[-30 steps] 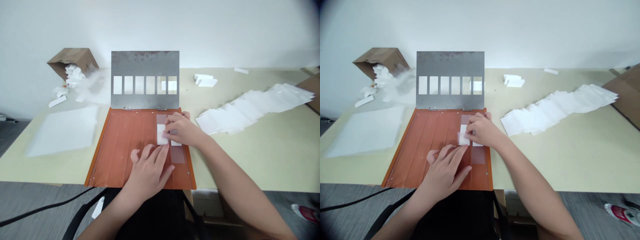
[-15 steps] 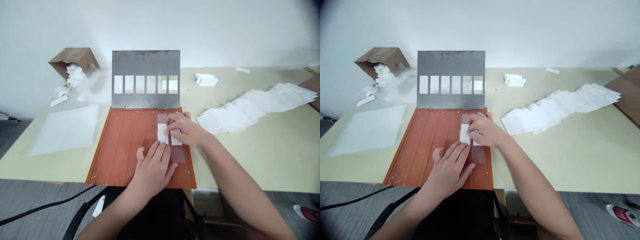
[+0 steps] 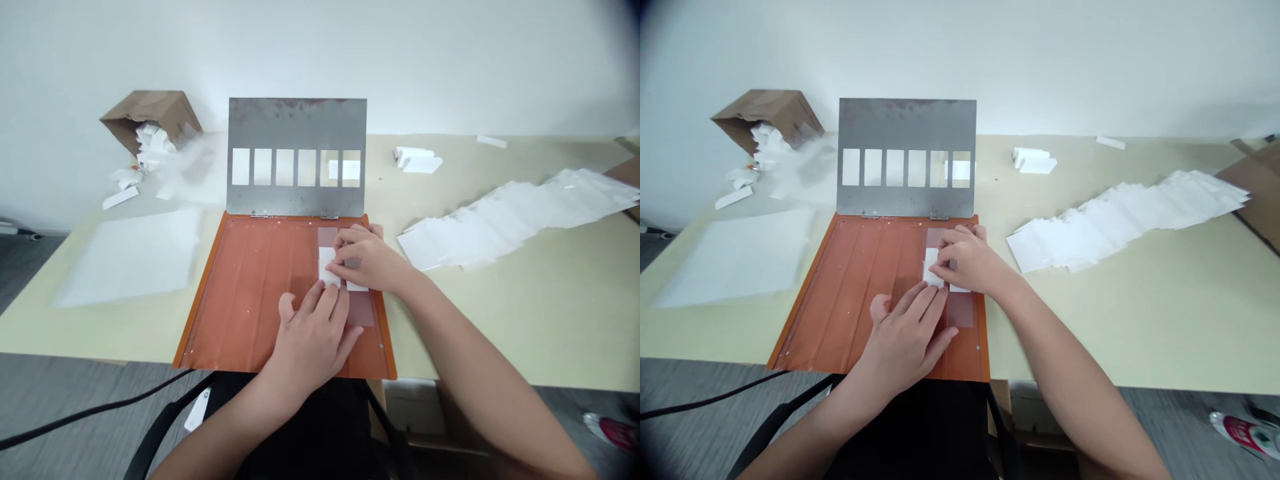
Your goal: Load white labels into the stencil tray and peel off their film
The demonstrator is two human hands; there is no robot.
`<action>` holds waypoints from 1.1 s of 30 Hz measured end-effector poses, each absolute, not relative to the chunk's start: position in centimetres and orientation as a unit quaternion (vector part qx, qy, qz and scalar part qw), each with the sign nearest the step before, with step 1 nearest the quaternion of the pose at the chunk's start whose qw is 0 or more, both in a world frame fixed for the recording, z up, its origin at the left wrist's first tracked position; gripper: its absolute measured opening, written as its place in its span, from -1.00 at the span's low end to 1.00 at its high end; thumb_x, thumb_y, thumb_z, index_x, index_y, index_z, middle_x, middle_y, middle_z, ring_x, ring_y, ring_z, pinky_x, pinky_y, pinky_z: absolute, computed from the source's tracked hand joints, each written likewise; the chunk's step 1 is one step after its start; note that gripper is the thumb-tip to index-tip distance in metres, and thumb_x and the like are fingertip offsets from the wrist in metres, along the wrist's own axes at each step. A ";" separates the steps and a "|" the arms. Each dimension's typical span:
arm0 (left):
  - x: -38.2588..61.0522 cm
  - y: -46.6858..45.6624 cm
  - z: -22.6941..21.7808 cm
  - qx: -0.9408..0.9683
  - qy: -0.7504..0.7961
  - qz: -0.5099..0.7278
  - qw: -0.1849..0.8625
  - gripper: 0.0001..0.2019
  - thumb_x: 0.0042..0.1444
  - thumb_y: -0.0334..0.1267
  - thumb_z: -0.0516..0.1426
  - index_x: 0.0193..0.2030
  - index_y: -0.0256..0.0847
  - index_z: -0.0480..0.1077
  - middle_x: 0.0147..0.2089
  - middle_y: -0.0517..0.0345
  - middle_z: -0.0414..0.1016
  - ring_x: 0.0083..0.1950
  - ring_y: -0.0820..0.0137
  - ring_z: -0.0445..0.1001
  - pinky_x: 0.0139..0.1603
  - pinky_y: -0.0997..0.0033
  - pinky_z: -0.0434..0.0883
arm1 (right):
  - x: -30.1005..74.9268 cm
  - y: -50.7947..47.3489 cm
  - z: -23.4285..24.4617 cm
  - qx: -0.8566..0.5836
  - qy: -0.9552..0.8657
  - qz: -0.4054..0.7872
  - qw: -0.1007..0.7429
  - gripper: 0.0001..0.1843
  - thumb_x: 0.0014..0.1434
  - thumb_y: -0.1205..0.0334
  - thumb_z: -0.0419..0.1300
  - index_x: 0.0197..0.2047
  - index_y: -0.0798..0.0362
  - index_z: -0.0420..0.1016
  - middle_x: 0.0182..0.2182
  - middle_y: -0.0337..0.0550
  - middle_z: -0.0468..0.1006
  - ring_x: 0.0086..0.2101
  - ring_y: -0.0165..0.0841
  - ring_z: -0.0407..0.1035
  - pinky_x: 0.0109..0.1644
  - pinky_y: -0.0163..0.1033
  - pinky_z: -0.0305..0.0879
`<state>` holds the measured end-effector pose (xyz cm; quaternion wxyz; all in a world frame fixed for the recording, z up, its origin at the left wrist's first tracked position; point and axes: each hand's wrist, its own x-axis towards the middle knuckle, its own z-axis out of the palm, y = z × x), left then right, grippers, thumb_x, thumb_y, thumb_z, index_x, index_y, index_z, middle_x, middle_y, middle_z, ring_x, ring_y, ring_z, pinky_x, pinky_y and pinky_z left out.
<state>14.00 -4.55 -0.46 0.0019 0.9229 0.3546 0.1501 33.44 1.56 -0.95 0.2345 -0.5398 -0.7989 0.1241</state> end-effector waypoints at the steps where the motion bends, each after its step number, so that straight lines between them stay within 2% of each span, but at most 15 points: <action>1: 14.0 -4.6 -0.4 0.923 0.356 0.149 0.003 -0.58 0.37 -0.12 0.00 0.22 -0.35 0.34 0.11 -0.06 0.55 0.16 0.14 0.47 0.00 0.03 0.31 | 33.4 1.6 -1.0 -0.538 -0.801 0.119 0.233 -0.69 0.21 0.22 0.26 -0.56 0.04 0.49 -0.34 -0.23 0.49 -0.23 -0.34 0.30 -0.10 -0.08 -0.12; 6: 14.0 -4.6 -0.5 0.918 0.367 0.149 -0.002 -0.56 0.39 -0.09 -0.03 0.24 -0.35 0.33 0.23 -0.11 0.48 0.18 0.16 0.46 0.00 0.03 0.32 | 33.4 1.6 -0.9 -0.535 -0.812 0.104 0.208 -0.67 0.23 0.23 0.24 -0.56 0.07 0.42 -0.35 -0.23 0.50 -0.23 -0.33 0.30 -0.13 -0.09 -0.13; 9: 14.0 -4.5 -0.6 0.917 0.368 0.153 0.006 -0.54 0.40 -0.07 -0.06 0.23 -0.37 0.34 0.23 -0.13 0.49 0.18 0.15 0.46 0.02 0.01 0.31 | 33.4 1.6 -0.8 -0.534 -0.815 0.101 0.200 -0.68 0.24 0.23 0.24 -0.55 0.06 0.40 -0.35 -0.23 0.50 -0.23 -0.33 0.29 -0.15 -0.09 -0.14; 14: 13.9 -4.5 -0.6 0.916 0.367 0.159 0.022 -0.52 0.41 -0.05 -0.08 0.24 -0.38 0.33 0.24 -0.12 0.49 0.19 0.15 0.46 0.03 -0.01 0.31 | 33.6 1.6 -0.8 -0.538 -0.811 0.102 0.206 -0.81 0.22 0.20 0.27 -0.42 0.01 0.48 -0.35 -0.23 0.51 -0.21 -0.29 0.31 -0.16 -0.09 -0.14; 19: 14.0 -4.5 -0.7 0.916 0.371 0.152 0.027 -0.49 0.42 -0.04 -0.11 0.27 -0.40 0.30 0.22 -0.14 0.51 0.19 0.15 0.46 0.03 -0.01 0.32 | 33.7 1.6 -0.9 -0.552 -0.803 0.097 0.203 -0.82 0.23 0.14 0.25 -0.38 0.00 0.48 -0.31 -0.23 0.52 -0.23 -0.31 0.30 -0.15 -0.11 -0.12; 24: 14.1 -4.6 -0.9 0.914 0.375 0.153 0.027 -0.50 0.40 -0.03 -0.09 0.24 -0.39 0.34 0.24 -0.13 0.49 0.18 0.14 0.46 0.03 -0.03 0.33 | 33.9 1.8 -1.2 -0.573 -0.790 0.062 0.210 -0.89 0.27 0.15 0.20 -0.23 -0.02 0.50 -0.19 -0.16 0.55 -0.16 -0.25 0.31 -0.12 -0.08 -0.11; 29: 14.3 -4.8 -1.2 0.911 0.382 0.157 0.017 -0.49 0.38 -0.01 -0.04 0.25 -0.37 0.35 0.26 -0.10 0.47 0.22 0.11 0.44 0.03 -0.02 0.34 | 34.1 1.9 -1.9 -0.607 -0.773 -0.011 0.184 -0.69 0.39 0.09 0.02 0.05 -0.08 0.52 -0.03 0.00 0.50 -0.10 -0.13 0.25 -0.13 -0.03 -0.09; 33: 14.3 -4.9 -1.2 0.909 0.383 0.162 0.015 -0.49 0.39 -0.02 -0.06 0.24 -0.37 0.36 0.25 -0.09 0.48 0.21 0.12 0.44 0.04 0.00 0.32 | 34.0 2.0 -2.1 -0.614 -0.771 -0.003 0.172 -0.68 0.39 0.08 0.02 0.01 -0.09 0.56 -0.03 -0.03 0.49 -0.08 -0.12 0.23 -0.11 -0.01 -0.08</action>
